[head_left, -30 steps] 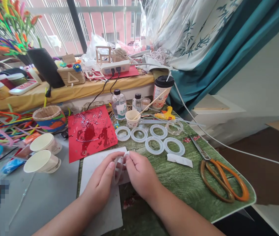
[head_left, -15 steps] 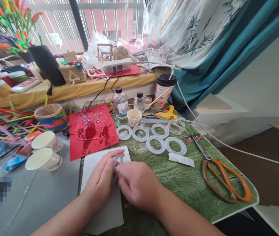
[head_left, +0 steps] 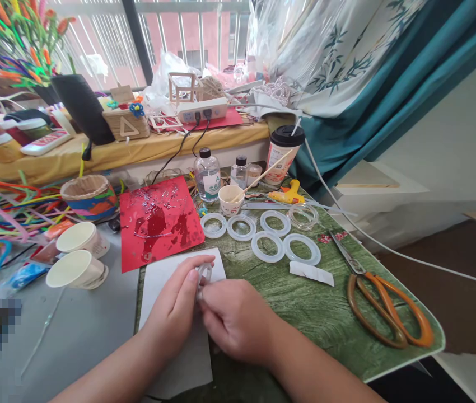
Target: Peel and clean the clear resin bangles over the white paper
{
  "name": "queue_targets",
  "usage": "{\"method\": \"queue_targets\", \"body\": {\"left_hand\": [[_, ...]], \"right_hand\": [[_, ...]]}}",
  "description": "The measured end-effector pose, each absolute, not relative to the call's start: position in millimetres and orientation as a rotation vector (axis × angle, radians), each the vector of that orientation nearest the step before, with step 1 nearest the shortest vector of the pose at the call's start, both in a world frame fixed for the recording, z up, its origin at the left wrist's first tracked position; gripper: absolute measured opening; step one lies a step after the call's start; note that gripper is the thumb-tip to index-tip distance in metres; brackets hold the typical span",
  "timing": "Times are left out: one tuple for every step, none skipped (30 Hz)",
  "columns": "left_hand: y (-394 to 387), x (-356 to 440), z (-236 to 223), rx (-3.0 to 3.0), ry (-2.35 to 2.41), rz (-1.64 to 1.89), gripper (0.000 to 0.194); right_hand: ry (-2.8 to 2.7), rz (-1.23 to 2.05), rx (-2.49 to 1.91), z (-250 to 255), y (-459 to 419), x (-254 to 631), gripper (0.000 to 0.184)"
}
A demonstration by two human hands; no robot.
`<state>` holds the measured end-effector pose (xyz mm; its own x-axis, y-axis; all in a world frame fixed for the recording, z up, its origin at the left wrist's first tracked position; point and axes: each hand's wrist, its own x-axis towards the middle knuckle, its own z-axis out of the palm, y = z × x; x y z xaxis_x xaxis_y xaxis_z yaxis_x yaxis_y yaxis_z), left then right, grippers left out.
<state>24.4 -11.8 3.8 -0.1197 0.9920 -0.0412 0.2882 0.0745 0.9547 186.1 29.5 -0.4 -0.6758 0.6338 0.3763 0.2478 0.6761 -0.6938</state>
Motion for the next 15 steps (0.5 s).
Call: {"method": "queue_targets", "body": {"left_hand": [[-11.8,24.5,4.2,1.331,1.544,1.087,0.043],[-11.6,24.6,4.7,1.339,1.549,1.082,0.043],[-11.2,24.5,5.1,1.345,1.552,1.08,0.042],[-10.7,24.5,5.5,1.352,1.549,1.078,0.042],[-10.0,24.3,5.7,1.354,1.546,1.076,0.041],[-9.4,24.2,5.9,1.353,1.551,1.075,0.041],[-8.9,24.1,5.9,1.349,1.559,1.072,0.041],[-8.4,24.1,5.9,1.348,1.565,1.068,0.041],[-8.1,24.1,5.7,1.35,1.565,1.063,0.04],[-7.8,24.2,5.6,1.353,1.563,1.062,0.04],[-7.7,24.3,5.4,1.353,1.558,1.064,0.039],[-7.7,24.4,5.3,1.353,1.551,1.065,0.039],[-7.7,24.3,5.3,1.348,1.549,1.063,0.039],[-7.7,24.3,5.5,1.339,1.56,1.06,0.039],[-7.6,24.2,5.8,1.332,1.575,1.049,0.039]], "right_hand": [[-2.223,0.836,-0.769,-0.7,29.3,186.2,0.026],[-2.19,0.842,-0.84,-0.8,29.1,186.4,0.028],[-2.191,0.834,-0.859,-0.9,29.1,186.8,0.028],[-2.231,0.813,-0.811,-0.9,29.1,187.3,0.026],[-2.299,0.783,-0.711,-1.0,29.4,187.8,0.023],[-2.36,0.747,-0.606,-1.0,30.0,188.3,0.021],[-2.383,0.713,-0.566,-1.2,30.7,188.6,0.02],[-2.366,0.689,-0.613,-1.4,31.5,188.7,0.022],[-2.33,0.678,-0.702,-1.6,32.3,188.5,0.025],[-2.3,0.673,-0.781,-1.7,32.8,188.2,0.027],[-2.292,0.664,-0.82,-1.6,33.0,187.8,0.027],[-2.316,0.652,-0.8,-1.5,32.8,187.4,0.025],[-2.373,0.625,-0.713,-1.3,32.3,187.1,0.021],[-2.427,0.595,-0.613,-1.2,31.8,186.9,0.018],[-2.452,0.568,-0.561,-1.1,31.5,186.7,0.016]]}}
